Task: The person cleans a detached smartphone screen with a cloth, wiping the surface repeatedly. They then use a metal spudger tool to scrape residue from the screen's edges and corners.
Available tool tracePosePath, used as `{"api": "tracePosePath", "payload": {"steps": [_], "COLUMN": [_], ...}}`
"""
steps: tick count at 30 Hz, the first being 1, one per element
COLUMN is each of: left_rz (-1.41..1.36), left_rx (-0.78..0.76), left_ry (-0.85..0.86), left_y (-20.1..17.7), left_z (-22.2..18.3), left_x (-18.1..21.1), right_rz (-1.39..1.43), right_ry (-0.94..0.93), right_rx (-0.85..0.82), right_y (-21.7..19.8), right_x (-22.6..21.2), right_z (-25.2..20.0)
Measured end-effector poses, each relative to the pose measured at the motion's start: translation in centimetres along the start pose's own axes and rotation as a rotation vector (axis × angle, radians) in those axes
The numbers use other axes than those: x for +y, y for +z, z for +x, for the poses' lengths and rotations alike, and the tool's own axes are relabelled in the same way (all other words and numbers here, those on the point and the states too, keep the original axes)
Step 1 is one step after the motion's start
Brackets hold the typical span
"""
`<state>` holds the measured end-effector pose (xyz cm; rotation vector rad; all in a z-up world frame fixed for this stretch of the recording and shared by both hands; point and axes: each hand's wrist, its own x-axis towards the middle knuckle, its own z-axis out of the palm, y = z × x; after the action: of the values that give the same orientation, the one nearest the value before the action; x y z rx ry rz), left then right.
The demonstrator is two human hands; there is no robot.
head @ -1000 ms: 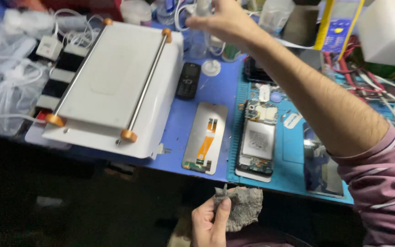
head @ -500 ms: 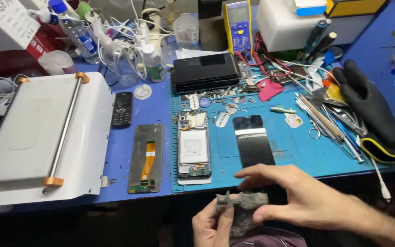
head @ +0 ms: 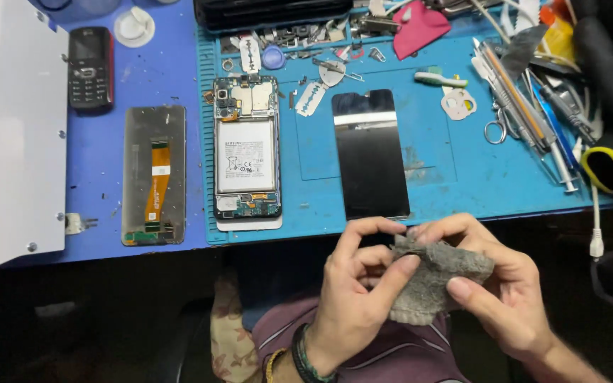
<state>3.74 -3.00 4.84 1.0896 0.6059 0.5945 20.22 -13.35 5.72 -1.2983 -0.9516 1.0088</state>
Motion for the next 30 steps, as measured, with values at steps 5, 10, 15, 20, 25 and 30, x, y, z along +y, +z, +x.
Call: {"api": "tracePosePath", "payload": {"steps": [5,10,15,20,25,30], "left_rz": [-0.159,0.382,1.282,1.447,1.442,1.403], "left_rx": [-0.095,-0.118,0.099,0.113,0.260,0.283], "left_ry": [-0.078,0.386,0.957,1.048,1.148,1.159], "left_y": [1.6,-0.4,-4.3,-5.1,-4.9,-5.0], "left_z": [-0.6,0.5,3.6,3.9,4.4,4.6], "left_x": [-3.1,-0.6,0.0,-1.8,-3.5,-3.7], "right_rz": [0.053,0.104,-1.275,-1.507,-1.739,-1.651], "right_ry": [-0.111,-0.134,-0.502,-0.613,-0.547,-0.408], "right_rx": [-0.044,0.031,0.002,-0.337,-0.296,-0.395], "right_y": [1.1,-1.4,-1.4,-0.4,0.3,1.4], "right_x": [0.0,-1.2,-4.3,-2.1,-2.0,-3.6], "right_z": [0.9,2.5,6.2,6.8,9.4,8.3]}}
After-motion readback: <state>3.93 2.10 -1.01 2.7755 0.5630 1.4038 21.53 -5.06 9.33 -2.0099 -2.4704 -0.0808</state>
